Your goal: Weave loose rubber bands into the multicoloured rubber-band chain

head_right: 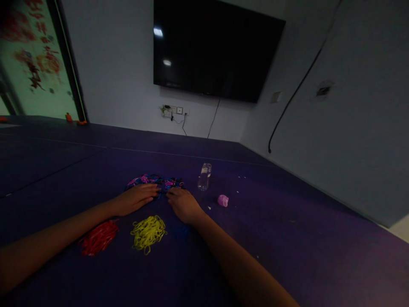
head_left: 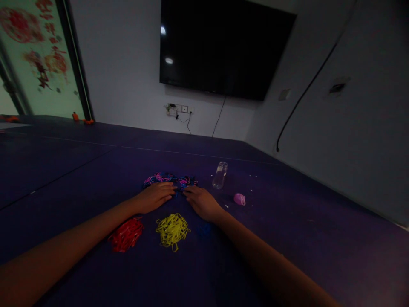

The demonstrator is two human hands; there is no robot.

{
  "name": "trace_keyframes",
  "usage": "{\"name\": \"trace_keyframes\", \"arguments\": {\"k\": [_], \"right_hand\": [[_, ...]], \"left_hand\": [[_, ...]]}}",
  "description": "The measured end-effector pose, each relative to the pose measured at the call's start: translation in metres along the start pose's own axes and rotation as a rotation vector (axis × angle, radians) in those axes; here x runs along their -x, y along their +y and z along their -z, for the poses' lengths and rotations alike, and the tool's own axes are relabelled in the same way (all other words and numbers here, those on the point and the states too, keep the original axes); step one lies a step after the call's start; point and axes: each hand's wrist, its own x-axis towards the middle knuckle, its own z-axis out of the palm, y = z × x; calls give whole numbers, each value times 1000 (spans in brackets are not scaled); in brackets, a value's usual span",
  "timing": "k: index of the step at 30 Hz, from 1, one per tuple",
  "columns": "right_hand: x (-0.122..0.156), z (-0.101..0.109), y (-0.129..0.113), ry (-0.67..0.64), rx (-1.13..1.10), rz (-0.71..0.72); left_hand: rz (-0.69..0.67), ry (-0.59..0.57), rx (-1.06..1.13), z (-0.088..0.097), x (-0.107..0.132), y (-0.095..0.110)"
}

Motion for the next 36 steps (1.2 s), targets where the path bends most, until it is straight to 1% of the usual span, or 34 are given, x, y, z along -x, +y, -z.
{"name": "trace_keyframes", "arguments": {"k": [6, 14, 22, 32, 36], "right_hand": [[0, -1, 0, 15, -1, -40], [-1, -3, 1, 16, 3, -39], [0, 0, -3, 18, 2, -54], [0, -2, -2, 96, 57, -194], [0, -2, -1, 111, 66, -199]], "left_hand": [[9, -17, -2, 1, 0, 1], [33, -27, -59, 2, 2, 3], [42, -17, -51, 1, 3, 4], [35, -36, -58, 4, 2, 6], [42, -37, -65, 3, 0, 6]]}}
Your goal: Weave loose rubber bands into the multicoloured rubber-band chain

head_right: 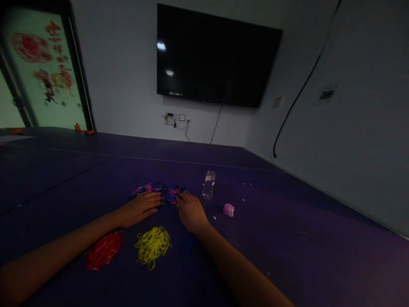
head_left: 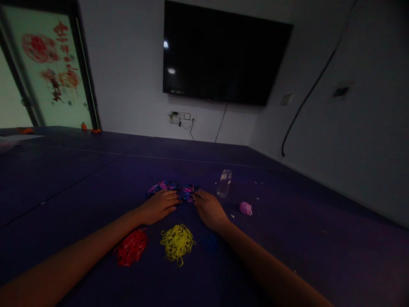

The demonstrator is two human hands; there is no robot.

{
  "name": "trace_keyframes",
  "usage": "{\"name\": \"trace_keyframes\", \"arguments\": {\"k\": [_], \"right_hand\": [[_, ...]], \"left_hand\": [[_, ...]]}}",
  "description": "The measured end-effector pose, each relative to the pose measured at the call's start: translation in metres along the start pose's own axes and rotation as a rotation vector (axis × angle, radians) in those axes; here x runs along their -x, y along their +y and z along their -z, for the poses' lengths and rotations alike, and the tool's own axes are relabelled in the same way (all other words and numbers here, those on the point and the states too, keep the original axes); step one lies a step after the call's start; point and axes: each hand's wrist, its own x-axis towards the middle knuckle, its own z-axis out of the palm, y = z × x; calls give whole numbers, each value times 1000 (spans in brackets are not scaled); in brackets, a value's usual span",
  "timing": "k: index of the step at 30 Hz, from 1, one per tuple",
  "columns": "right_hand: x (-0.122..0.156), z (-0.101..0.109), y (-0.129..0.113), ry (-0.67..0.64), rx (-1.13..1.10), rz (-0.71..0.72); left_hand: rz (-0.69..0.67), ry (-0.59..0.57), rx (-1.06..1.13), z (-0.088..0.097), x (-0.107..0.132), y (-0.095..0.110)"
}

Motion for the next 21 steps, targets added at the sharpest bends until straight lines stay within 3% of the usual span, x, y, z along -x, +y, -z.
{"name": "trace_keyframes", "arguments": {"k": [12, 21], "right_hand": [[-1, 0, 0, -76, -60, 193], [-3, -5, 4, -77, -82, 210]], "left_hand": [[-14, 41, -19, 3, -1, 3], [-41, 53, 10, 6, -2, 6]]}}
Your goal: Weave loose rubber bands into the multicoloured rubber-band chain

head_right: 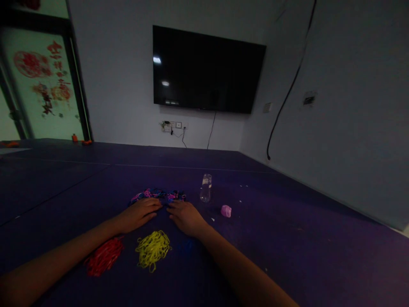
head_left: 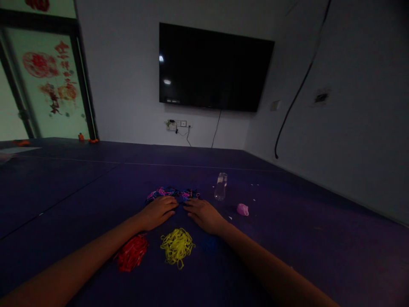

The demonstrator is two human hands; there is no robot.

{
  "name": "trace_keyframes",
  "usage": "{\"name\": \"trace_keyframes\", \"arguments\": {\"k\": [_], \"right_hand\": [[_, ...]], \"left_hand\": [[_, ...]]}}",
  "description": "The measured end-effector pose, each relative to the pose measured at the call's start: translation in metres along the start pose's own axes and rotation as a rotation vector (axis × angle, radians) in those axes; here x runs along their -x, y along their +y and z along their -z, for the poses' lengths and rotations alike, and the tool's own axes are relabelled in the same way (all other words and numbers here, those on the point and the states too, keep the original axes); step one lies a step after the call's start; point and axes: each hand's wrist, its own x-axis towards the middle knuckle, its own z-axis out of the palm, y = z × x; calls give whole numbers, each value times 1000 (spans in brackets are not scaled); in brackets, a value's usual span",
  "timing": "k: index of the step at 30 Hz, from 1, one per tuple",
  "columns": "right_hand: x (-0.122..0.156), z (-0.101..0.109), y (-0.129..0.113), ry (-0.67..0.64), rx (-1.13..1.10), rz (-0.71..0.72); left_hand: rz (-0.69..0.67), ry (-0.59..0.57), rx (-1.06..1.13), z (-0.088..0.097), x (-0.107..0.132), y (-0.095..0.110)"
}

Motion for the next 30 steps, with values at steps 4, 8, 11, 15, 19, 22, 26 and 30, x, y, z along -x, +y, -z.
{"name": "trace_keyframes", "arguments": {"k": [4, 8, 11, 15, 19, 22, 26, 30], "right_hand": [[0, 0, 0, 23, 10, -25], [0, 0, 0, 45, 2, -49], [0, 0, -1, 53, 8, -83], [1, 1, -2, 52, 21, -110], [0, 2, -1, 49, 18, -129], [0, 1, -1, 42, 5, -145], [0, 2, -2, 37, -2, -176], [0, 4, -4, 43, 14, -201]], "left_hand": [[-18, 8, -3, 1, -1, 1], [-41, 16, 18, -1, 0, 0], [-64, 33, 51, -2, 1, -1], [-89, 29, 92, -5, 2, -4], [-88, -11, 111, -7, 2, -6], [-73, -34, 85, -6, 2, -6], [-77, -60, 21, -5, 1, -4], [-101, -57, -40, -4, 1, -2]]}}
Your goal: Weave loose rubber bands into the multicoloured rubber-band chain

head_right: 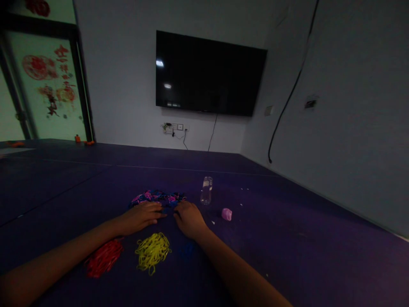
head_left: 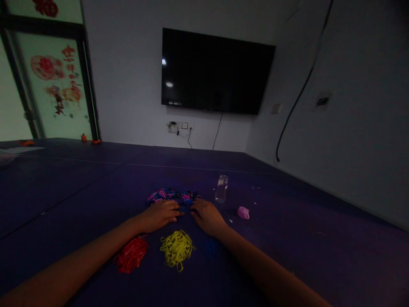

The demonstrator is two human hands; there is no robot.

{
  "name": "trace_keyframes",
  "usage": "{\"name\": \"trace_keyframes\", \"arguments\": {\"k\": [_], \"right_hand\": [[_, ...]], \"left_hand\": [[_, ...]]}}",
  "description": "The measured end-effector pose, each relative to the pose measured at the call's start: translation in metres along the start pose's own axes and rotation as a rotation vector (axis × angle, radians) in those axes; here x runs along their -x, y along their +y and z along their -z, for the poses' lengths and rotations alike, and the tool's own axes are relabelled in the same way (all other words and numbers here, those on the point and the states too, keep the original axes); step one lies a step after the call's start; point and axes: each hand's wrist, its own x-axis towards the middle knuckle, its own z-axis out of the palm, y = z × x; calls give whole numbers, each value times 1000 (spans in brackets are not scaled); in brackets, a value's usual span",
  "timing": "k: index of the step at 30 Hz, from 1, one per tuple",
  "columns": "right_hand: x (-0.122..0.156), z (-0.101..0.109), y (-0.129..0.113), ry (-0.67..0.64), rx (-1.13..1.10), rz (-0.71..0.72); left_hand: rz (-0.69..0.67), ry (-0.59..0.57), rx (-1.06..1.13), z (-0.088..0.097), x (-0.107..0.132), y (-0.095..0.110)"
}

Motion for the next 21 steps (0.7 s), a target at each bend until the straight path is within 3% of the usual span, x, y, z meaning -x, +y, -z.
{"name": "trace_keyframes", "arguments": {"k": [14, 21], "right_hand": [[1, 1, 1, 20, -28, 36], [1, 1, -1, -32, -31, 179]], "left_hand": [[73, 28, 49, 1, -1, 0], [76, 31, 53, 0, -1, 0]]}}
